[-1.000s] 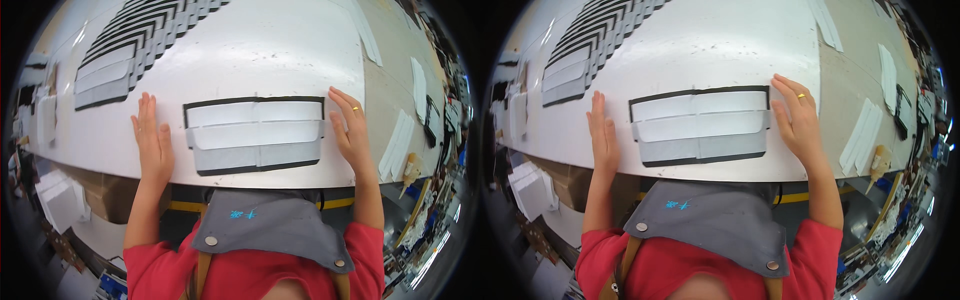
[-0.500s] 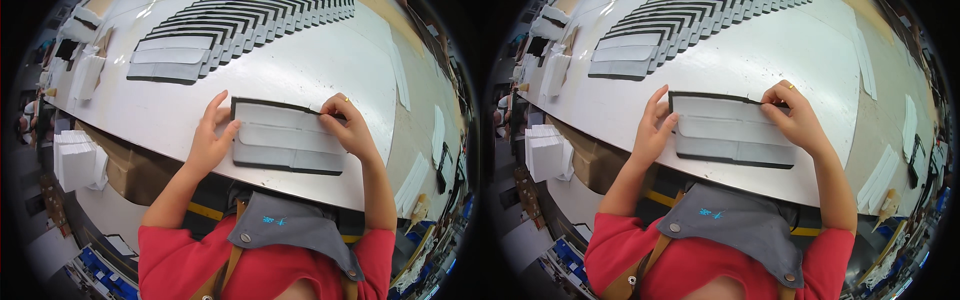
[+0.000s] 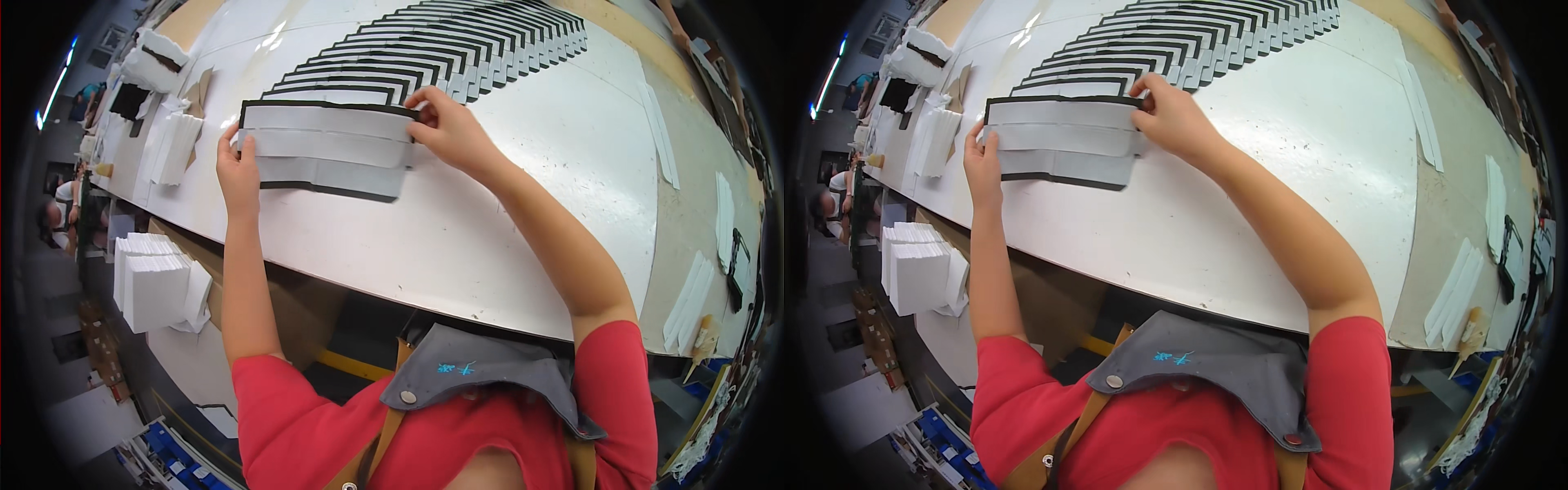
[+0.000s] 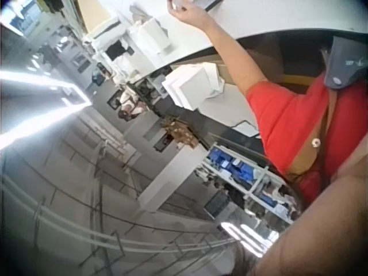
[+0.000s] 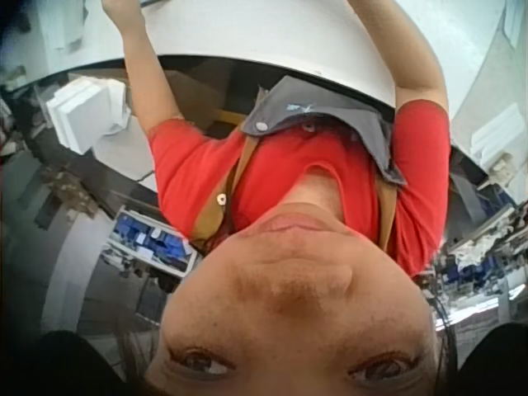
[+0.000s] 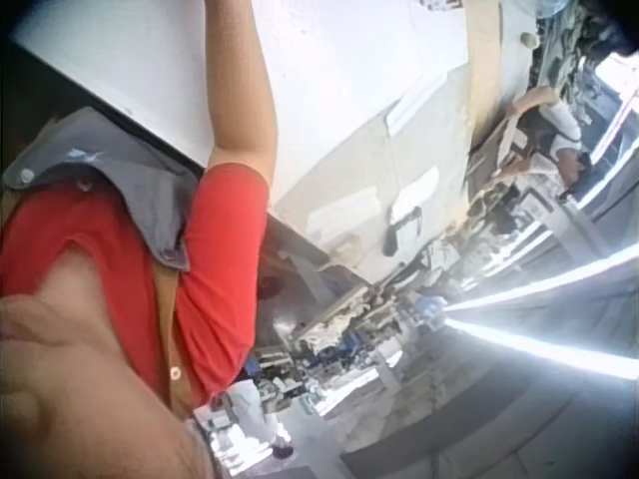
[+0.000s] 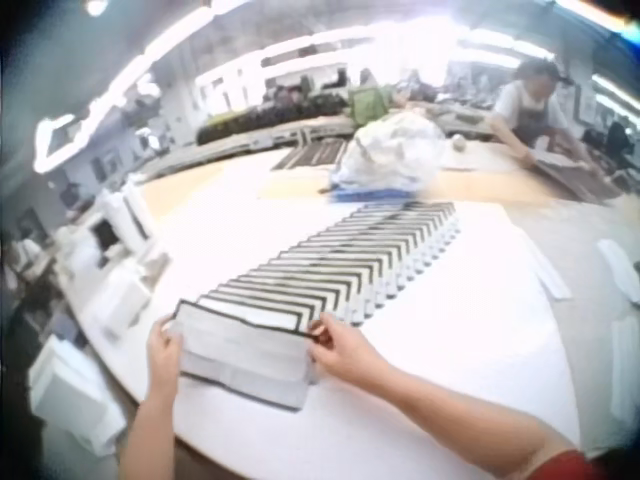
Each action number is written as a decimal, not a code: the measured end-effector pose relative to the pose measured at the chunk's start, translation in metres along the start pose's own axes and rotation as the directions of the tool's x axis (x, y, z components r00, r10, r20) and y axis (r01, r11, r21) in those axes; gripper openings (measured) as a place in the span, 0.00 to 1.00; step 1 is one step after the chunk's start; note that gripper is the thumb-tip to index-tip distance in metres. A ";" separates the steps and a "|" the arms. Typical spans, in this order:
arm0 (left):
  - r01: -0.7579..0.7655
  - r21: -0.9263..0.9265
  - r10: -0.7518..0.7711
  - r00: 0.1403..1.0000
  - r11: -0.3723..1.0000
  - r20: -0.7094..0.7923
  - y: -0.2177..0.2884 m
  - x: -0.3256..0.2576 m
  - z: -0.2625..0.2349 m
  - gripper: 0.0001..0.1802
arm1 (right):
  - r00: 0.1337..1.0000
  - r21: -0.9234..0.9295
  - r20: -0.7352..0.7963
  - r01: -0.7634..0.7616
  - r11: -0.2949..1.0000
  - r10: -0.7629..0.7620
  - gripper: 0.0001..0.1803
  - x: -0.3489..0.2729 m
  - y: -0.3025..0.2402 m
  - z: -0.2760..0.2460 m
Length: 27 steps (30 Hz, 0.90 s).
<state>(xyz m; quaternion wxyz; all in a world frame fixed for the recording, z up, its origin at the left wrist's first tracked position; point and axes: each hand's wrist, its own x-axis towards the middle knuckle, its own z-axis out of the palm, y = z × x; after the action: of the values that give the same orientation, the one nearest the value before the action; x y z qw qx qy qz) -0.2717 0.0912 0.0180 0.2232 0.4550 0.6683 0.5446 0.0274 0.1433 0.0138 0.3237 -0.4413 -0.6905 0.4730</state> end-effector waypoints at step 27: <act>-0.161 0.581 0.268 0.958 0.798 -0.103 -0.076 0.074 -0.017 0.21 | 0.942 -0.438 0.019 0.308 0.844 -0.334 0.15 0.026 0.024 0.048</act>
<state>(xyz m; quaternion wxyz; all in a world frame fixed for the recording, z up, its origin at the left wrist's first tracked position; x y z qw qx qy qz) -0.3492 0.1461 -0.0330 -0.0465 0.5223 0.7608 0.3822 -0.0172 0.1536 -0.0241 0.3112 -0.3940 -0.8329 0.2330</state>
